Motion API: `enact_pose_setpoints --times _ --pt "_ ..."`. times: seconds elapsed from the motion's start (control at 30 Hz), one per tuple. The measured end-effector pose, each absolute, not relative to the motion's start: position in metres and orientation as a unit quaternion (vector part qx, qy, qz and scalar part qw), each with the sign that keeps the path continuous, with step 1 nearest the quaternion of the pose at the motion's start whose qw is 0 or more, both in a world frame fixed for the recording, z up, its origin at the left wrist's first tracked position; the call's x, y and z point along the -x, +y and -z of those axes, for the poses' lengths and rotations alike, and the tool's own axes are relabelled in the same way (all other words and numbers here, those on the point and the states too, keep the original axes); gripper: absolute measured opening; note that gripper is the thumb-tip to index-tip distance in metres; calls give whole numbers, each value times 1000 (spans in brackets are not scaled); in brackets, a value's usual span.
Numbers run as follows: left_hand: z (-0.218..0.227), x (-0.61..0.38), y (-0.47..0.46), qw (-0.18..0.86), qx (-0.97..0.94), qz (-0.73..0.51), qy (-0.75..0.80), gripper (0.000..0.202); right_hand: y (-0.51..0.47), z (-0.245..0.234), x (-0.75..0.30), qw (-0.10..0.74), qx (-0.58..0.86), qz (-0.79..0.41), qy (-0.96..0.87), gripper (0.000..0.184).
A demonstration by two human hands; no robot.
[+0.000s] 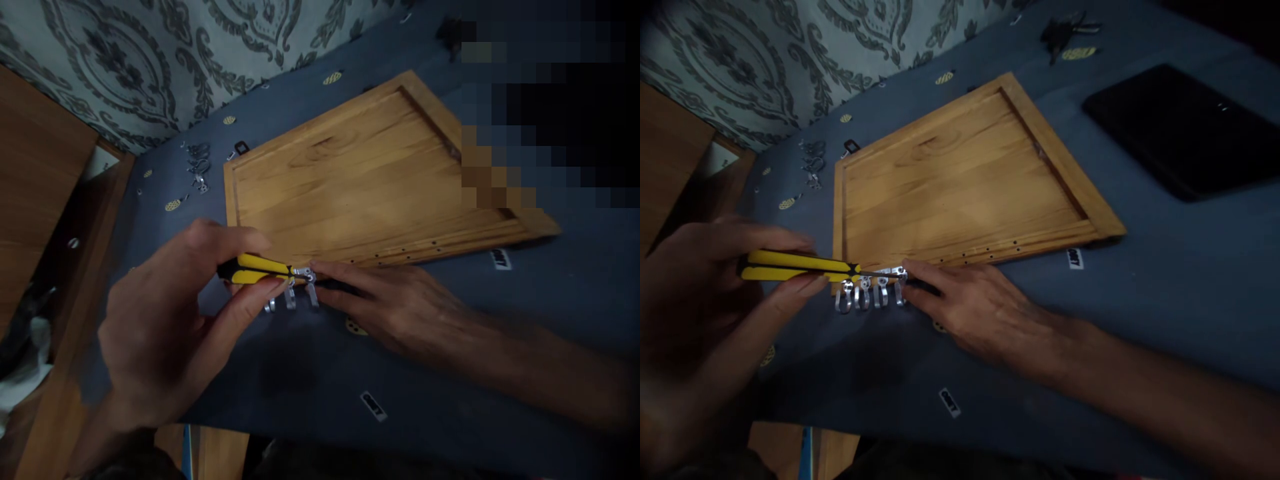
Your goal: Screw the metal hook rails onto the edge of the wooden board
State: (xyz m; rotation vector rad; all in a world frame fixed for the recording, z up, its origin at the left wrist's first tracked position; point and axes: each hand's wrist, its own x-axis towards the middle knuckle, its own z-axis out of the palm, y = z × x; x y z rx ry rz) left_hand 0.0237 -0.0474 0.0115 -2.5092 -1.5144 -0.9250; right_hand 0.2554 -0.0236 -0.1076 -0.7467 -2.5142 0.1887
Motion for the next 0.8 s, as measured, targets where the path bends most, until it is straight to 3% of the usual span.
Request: enact_pose_setpoints --times 0.13,0.3,0.6,0.8 --pt "-10 -19 -48 9 802 307 -512 44 -24 118 -256 293 257 -48 -920 50" --pt "-11 -25 -47 -104 760 367 -526 36 -23 114 -255 286 264 -40 -920 46" --pt "-17 -23 -45 -124 794 311 -508 33 -23 108 -255 278 263 -38 -923 47" --pt "-19 -20 -50 -158 764 379 -499 31 -22 109 -256 245 266 -63 -930 49"
